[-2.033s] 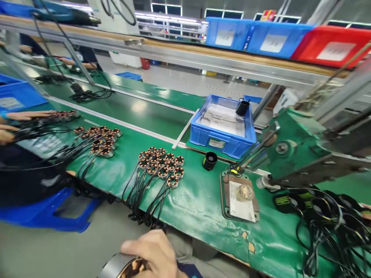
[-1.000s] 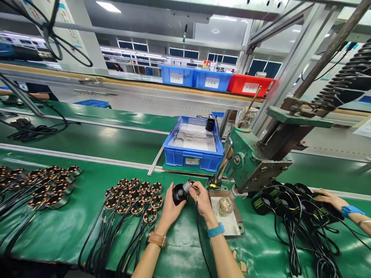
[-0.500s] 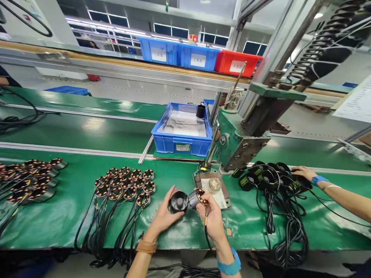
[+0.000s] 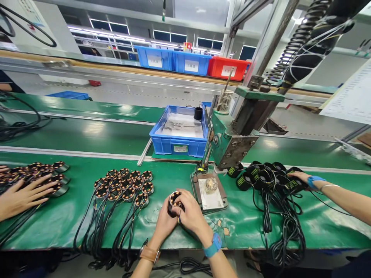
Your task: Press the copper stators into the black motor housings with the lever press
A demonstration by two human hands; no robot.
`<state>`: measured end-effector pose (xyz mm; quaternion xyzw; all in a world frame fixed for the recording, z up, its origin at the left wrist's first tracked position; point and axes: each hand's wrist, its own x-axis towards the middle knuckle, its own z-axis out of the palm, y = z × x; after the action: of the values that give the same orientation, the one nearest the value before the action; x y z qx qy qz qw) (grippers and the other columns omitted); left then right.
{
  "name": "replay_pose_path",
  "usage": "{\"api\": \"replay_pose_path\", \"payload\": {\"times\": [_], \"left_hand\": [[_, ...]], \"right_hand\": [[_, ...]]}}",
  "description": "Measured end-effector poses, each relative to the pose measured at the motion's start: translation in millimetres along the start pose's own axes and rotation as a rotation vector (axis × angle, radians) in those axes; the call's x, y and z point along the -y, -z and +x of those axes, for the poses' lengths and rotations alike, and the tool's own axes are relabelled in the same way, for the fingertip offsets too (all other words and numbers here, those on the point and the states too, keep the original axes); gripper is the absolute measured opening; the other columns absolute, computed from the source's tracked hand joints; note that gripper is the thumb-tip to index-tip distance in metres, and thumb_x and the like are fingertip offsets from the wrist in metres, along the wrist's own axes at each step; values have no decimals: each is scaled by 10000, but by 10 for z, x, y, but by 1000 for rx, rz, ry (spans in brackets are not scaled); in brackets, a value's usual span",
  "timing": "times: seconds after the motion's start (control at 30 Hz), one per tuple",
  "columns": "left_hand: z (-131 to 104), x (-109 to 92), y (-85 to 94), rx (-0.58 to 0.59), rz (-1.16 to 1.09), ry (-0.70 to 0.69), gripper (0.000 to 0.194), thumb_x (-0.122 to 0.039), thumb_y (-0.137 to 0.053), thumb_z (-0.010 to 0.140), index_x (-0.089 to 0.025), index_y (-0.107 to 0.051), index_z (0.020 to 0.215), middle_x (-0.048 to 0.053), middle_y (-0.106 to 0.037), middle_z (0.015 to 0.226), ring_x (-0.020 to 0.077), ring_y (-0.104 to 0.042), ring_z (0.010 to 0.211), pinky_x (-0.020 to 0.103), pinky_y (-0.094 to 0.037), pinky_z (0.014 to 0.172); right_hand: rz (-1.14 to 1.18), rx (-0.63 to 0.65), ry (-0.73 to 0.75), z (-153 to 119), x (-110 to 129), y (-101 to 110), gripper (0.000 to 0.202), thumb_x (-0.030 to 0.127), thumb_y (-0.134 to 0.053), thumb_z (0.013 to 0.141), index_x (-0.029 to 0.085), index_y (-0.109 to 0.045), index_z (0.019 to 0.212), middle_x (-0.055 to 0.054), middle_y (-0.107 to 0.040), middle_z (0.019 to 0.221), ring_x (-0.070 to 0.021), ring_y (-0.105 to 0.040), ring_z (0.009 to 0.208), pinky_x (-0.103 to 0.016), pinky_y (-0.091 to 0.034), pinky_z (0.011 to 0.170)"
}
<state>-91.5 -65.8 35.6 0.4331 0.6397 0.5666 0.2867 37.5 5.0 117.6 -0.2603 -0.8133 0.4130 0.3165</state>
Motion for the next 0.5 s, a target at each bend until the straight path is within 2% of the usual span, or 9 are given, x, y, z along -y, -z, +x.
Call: {"api": "replay_pose_path", "payload": {"times": [0.07,0.17,0.27,0.33,0.4,0.5], "left_hand": [[-23,-16,52,-1,-2,-17,634,-241,-694,734,-175,-555,1349,150,-672,1347,290,-671,1216,481,-520,1090],[-69,-51,82,-1,10,-23,575,-226,-661,733,-174,-583,1301,133,-694,1292,271,-681,1174,464,-530,1072],[-88,-77,65,4,34,-16,515,-258,-650,786,-174,-586,1290,133,-700,1278,264,-684,1163,462,-534,1066],[-91,-68,55,16,37,-25,549,-328,-680,800,-173,-569,1314,145,-693,1298,280,-683,1183,473,-534,1070],[-97,-38,54,23,46,-42,642,-395,-728,770,-169,-545,1342,165,-683,1320,307,-680,1203,494,-533,1072],[-130,-4,64,21,62,-62,700,-435,-752,741,-162,-536,1348,193,-674,1336,336,-677,1216,524,-528,1077]], "right_hand": [[-74,50,6,-78,22,-41,75,286,-678,939,217,-655,961,-80,-689,1262,-288,-551,1359,-497,-428,1177],[-261,54,-42,-222,61,-97,128,273,-652,950,194,-663,1051,-131,-593,1444,-341,-483,1432,-574,-389,1211],[-299,37,-124,-293,86,-97,230,197,-583,953,179,-644,1173,-158,-547,1496,-324,-456,1472,-548,-433,1202],[-267,104,-118,-300,97,-46,327,173,-534,961,191,-629,1274,-141,-549,1500,-290,-440,1493,-511,-443,1216],[-281,184,-101,-302,102,20,489,146,-496,951,202,-568,1431,-125,-460,1584,-292,-400,1522,-531,-405,1252],[-312,233,-97,-350,85,68,724,121,-475,911,198,-370,1623,-117,-264,1685,-315,-340,1553,-575,-348,1279]]}}
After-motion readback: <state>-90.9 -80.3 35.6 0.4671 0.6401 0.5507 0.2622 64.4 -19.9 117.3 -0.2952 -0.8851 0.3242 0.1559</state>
